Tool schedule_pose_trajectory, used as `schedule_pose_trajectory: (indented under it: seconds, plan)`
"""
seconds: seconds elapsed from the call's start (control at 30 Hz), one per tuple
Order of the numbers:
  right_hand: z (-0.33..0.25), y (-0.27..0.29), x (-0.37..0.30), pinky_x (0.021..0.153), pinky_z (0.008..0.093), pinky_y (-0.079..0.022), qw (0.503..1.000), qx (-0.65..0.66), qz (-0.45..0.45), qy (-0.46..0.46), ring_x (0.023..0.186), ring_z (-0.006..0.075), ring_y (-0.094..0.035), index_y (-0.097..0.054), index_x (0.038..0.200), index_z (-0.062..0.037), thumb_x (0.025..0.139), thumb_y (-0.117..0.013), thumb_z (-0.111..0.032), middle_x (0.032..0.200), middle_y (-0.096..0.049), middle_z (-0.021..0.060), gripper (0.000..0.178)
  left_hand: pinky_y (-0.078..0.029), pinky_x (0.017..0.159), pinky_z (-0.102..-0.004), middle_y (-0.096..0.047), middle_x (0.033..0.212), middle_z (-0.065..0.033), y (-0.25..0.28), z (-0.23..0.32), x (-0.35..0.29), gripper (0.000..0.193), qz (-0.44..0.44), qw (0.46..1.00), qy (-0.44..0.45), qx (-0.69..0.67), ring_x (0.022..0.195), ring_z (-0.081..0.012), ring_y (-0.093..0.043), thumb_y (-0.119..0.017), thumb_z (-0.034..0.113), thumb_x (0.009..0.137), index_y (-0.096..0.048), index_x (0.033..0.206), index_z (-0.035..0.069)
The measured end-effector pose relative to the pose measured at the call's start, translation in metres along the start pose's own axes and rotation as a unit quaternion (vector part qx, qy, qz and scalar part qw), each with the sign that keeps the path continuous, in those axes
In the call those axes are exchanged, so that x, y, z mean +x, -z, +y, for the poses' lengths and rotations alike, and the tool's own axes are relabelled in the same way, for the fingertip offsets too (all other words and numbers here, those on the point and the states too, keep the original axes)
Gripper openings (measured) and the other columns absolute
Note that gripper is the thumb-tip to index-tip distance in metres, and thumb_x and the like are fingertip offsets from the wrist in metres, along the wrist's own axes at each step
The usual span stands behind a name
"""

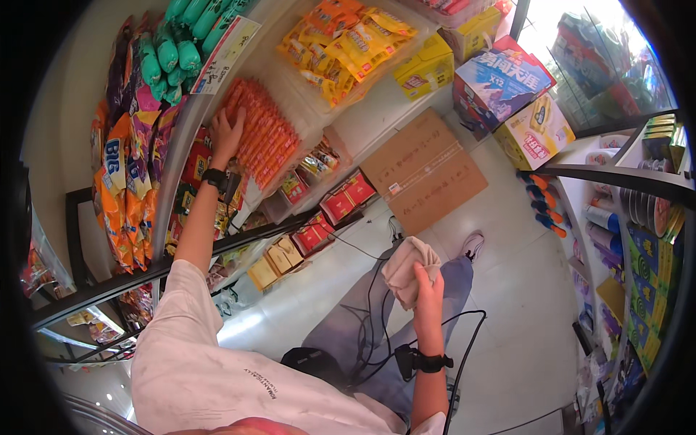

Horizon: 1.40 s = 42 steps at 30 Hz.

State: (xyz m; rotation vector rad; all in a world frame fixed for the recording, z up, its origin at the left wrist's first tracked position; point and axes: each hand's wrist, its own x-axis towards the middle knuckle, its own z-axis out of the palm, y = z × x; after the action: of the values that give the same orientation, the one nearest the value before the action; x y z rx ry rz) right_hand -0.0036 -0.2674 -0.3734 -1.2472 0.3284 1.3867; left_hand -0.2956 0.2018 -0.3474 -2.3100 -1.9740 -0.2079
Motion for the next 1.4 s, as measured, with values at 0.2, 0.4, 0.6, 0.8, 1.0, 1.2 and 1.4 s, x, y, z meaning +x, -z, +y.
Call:
schedule_pose_trajectory:
  seconds: [0.2,0.4,0.6,0.8,1.0,1.2,1.4]
  plan:
    - [0.003,-0.007,0.002,0.095,0.0279,-0.044,1.0,-0.008,-0.013,0.004,0.11,0.0148,-0.057,-0.054,0.13,0.0004,0.096,-0.061,-0.023,0.122,-0.061,0.0065,0.042,-0.025,0.112,-0.0571,-0.025,0.156,-0.0271,0.017,0.011,-0.02,0.084,-0.056,0.997,-0.029,-0.044,0.141,-0.0482,-0.025,-0.048,0.064,0.093,-0.035,0.149,0.003]
    - [0.006,-0.014,0.005,0.096,0.0284,-0.043,1.0,-0.008,-0.027,-0.004,0.111,0.0152,-0.057,-0.053,0.132,0.0012,0.096,-0.061,-0.022,0.123,-0.06,0.0072,0.044,-0.033,0.107,-0.056,-0.04,0.142,-0.0214,0.025,0.026,-0.055,0.077,-0.04,0.998,-0.046,-0.01,0.131,-0.0456,-0.037,-0.053,0.061,0.093,-0.043,0.142,0.002]
    - [0.005,-0.018,0.006,0.096,0.0287,-0.043,1.0,-0.011,-0.018,-0.01,0.111,0.0151,-0.057,-0.052,0.132,0.0004,0.096,-0.061,-0.022,0.123,-0.059,0.0066,0.043,-0.035,0.102,-0.0589,-0.041,0.136,-0.0239,0.025,0.026,-0.075,0.075,-0.035,0.995,-0.088,-0.032,0.125,-0.0454,-0.038,-0.062,0.053,0.089,-0.044,0.14,0.001]
    - [0.008,-0.016,0.008,0.095,0.0285,-0.044,1.0,-0.017,-0.017,-0.014,0.111,0.0152,-0.057,-0.052,0.132,-0.0002,0.096,-0.061,-0.023,0.123,-0.059,0.0065,0.043,-0.04,0.099,-0.0491,-0.047,0.123,-0.0187,0.035,0.032,-0.085,0.061,-0.009,0.992,-0.115,-0.044,0.119,-0.0387,-0.047,-0.071,0.041,0.086,-0.052,0.132,0.006]
    - [0.004,-0.018,0.008,0.094,0.0286,-0.044,1.0,-0.013,-0.012,-0.018,0.11,0.0145,-0.057,-0.053,0.13,0.0001,0.096,-0.062,-0.022,0.122,-0.059,0.0065,0.042,-0.04,0.097,-0.0511,-0.05,0.118,-0.0156,0.039,0.037,-0.09,0.038,-0.029,0.985,-0.12,-0.118,0.115,-0.0368,-0.046,-0.076,0.033,0.083,-0.064,0.105,0.005]
    - [0.004,-0.015,0.012,0.094,0.0288,-0.044,1.0,-0.019,-0.01,-0.021,0.111,0.0143,-0.057,-0.053,0.129,0.0003,0.097,-0.061,-0.023,0.12,-0.06,0.0059,0.04,-0.042,0.096,-0.0444,-0.053,0.113,-0.0126,0.047,0.048,-0.104,0.035,-0.055,0.982,-0.15,-0.099,0.114,-0.0334,-0.05,-0.075,0.023,0.085,-0.066,0.113,0.003]
    - [-0.007,-0.037,0.021,0.095,0.0286,-0.044,0.999,-0.03,-0.033,0.028,0.112,0.0141,-0.057,-0.051,0.133,0.0015,0.098,-0.06,-0.025,0.125,-0.059,0.0071,0.045,-0.047,0.093,-0.0414,-0.055,0.118,-0.0147,0.049,0.047,-0.125,0.045,-0.152,0.966,-0.127,-0.165,0.109,-0.0347,-0.058,-0.074,0.019,0.086,-0.061,0.125,0.002]
